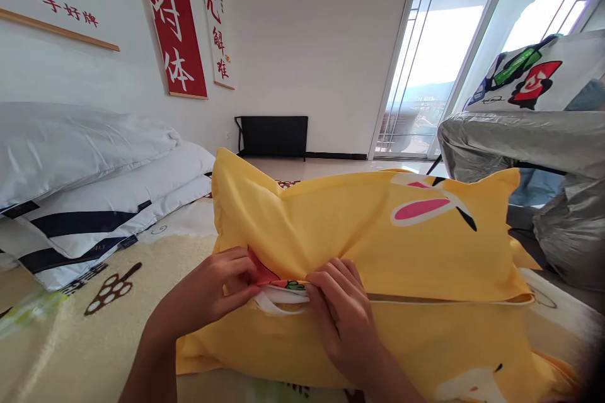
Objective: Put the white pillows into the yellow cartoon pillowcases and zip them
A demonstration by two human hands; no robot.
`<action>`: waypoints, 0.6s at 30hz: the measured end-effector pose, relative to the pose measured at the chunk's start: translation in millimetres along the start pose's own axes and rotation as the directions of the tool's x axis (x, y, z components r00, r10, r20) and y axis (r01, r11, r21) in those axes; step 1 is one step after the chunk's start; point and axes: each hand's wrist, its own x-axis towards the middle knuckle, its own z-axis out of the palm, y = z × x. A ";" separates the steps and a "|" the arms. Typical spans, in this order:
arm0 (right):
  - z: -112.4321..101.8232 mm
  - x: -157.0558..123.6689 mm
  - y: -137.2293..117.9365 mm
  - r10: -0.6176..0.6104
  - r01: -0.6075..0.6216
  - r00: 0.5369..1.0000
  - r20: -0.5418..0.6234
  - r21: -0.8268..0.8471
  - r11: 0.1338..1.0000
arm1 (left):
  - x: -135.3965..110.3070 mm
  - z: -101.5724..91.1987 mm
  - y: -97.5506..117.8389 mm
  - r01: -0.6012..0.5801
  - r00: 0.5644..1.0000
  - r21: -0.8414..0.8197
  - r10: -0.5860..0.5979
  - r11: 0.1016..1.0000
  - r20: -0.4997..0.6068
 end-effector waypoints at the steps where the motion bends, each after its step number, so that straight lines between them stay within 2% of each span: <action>1: 0.3 -0.3 0.1 0.000 0.000 1.000 0.002 0.001 1.000 | 0.9 1.2 0.2 0.008 1.000 0.028 -0.008 1.000 -0.005; 5: 1.5 -1.7 0.9 0.000 0.000 1.000 0.021 0.011 1.000 | 2.1 4.6 1.3 0.010 1.000 0.124 -0.008 0.992 -0.013; 11: 2.0 -2.4 0.3 -0.002 0.002 0.999 0.034 0.015 1.000 | -0.3 7.2 1.5 0.045 0.997 0.149 -0.036 0.988 -0.061; 18: 2.4 -2.0 -0.7 -0.006 0.006 0.999 0.037 0.005 1.000 | -2.7 8.0 -0.5 0.037 0.999 0.185 -0.032 0.982 -0.031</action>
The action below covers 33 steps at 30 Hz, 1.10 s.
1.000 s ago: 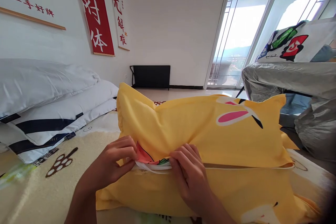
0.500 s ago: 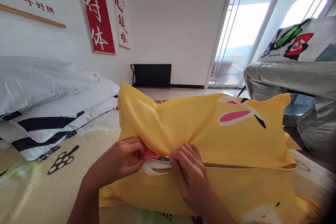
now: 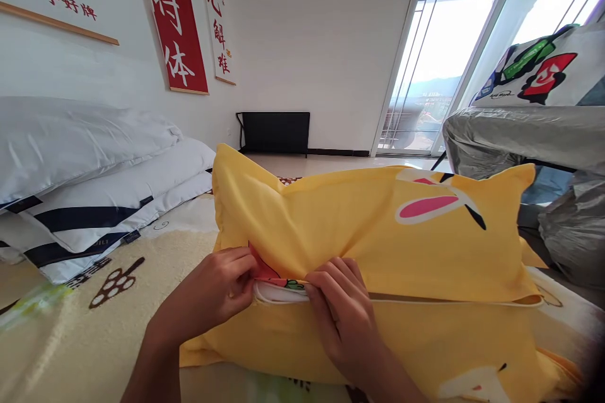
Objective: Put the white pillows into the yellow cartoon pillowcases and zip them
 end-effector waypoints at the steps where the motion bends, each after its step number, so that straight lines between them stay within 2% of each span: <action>1: -0.2 -0.1 -0.2 -0.001 0.001 1.000 -0.001 -0.002 1.000 | -0.4 -0.3 0.6 -0.006 1.000 0.004 0.006 1.000 0.003; 10: -0.7 -1.3 -1.4 0.005 -0.005 1.000 0.024 0.016 1.000 | -6.5 -4.4 3.9 -0.072 0.997 -0.009 0.072 0.997 -0.016; 14: -0.6 -1.0 -1.6 0.000 -0.001 1.000 0.025 0.020 1.000 | -5.5 -2.7 15.6 -0.140 0.990 -0.064 0.138 0.988 -0.040; 18: -1.2 -0.8 -3.0 0.001 -0.002 0.999 0.042 0.024 1.000 | 1.5 7.6 28.7 -0.197 0.980 -0.057 0.196 0.979 -0.019; 23: 0.3 -2.4 -3.5 -0.008 0.008 0.999 0.050 -0.017 1.000 | 14.7 28.3 34.8 -0.176 0.983 0.037 0.178 0.984 -0.043; 27: 0.8 -2.7 -3.1 0.003 0.001 0.998 0.055 -0.061 0.998 | 17.1 35.1 34.6 -0.165 0.985 0.071 0.168 0.984 -0.044; 30: -2.9 0.4 -2.8 -0.023 0.030 0.997 0.078 -0.092 0.995 | 14.9 33.4 30.9 -0.127 0.992 0.033 0.126 0.991 0.018; 33: -14.4 3.1 2.0 -0.040 0.069 0.979 0.198 -0.140 0.988 | 14.0 31.4 25.0 -0.070 0.993 0.008 0.069 0.998 0.099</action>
